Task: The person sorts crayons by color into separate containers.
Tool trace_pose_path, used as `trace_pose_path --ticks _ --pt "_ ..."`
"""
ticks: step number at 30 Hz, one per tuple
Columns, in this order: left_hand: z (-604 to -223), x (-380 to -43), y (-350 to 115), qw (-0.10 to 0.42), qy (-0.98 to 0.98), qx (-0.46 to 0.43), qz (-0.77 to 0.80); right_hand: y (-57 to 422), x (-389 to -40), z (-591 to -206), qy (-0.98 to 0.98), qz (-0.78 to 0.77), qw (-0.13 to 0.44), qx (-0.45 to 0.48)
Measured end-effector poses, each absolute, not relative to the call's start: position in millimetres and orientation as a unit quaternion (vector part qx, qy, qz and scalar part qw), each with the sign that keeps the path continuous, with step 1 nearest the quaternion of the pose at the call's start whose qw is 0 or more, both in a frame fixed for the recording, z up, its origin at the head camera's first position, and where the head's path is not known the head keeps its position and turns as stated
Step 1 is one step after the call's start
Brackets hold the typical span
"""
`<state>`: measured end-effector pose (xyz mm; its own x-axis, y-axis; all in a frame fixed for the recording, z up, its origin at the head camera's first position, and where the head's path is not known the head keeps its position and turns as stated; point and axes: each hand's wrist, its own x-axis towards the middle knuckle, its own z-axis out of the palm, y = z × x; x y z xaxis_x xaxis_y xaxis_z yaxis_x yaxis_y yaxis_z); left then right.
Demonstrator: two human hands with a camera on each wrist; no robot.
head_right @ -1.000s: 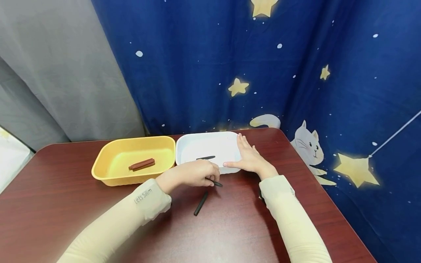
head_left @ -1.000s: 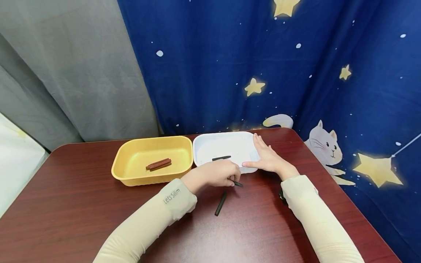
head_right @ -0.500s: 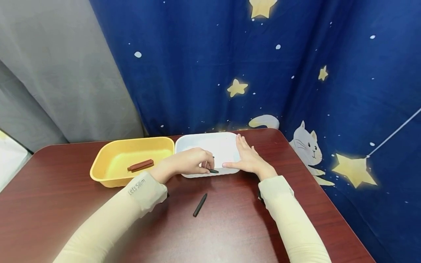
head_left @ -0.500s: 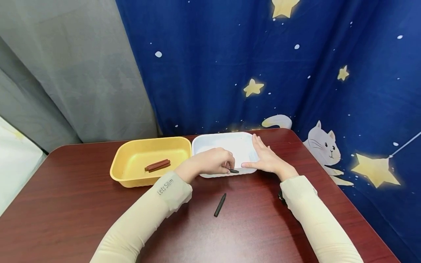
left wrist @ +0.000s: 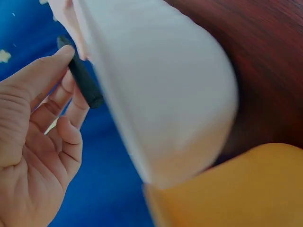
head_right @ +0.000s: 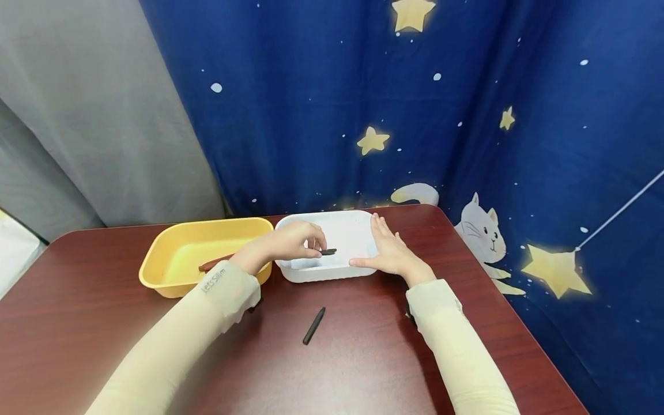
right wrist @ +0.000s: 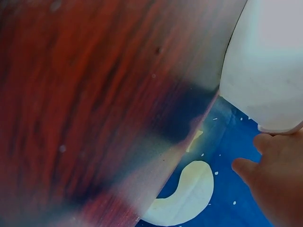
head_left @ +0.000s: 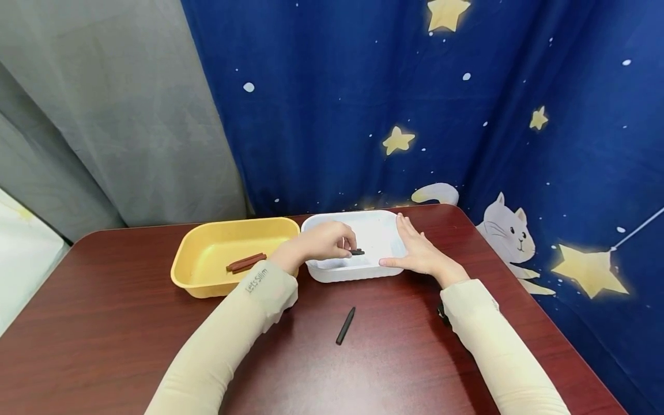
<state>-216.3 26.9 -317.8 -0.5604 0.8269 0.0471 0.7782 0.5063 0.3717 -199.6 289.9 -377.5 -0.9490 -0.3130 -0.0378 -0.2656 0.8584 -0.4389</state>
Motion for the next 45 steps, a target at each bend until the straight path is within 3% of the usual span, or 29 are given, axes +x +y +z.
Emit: trace_pose_path --ticks 12,19,45 --pt "-345.1 -248.6 17.5 0.053 0.885 0.392 0.246 290.4 -197.0 -379.0 0.963 -0.221 0.061 -0.14" --pt "-356.1 -261.2 22.6 0.065 0.909 0.356 0.206 291.3 -197.8 -380.0 0.964 -0.218 0.061 -0.139" --pt "-371.6 -267.7 30.3 0.121 0.933 0.303 0.155 291.8 -199.3 -378.9 0.963 -0.221 0.053 -0.146"
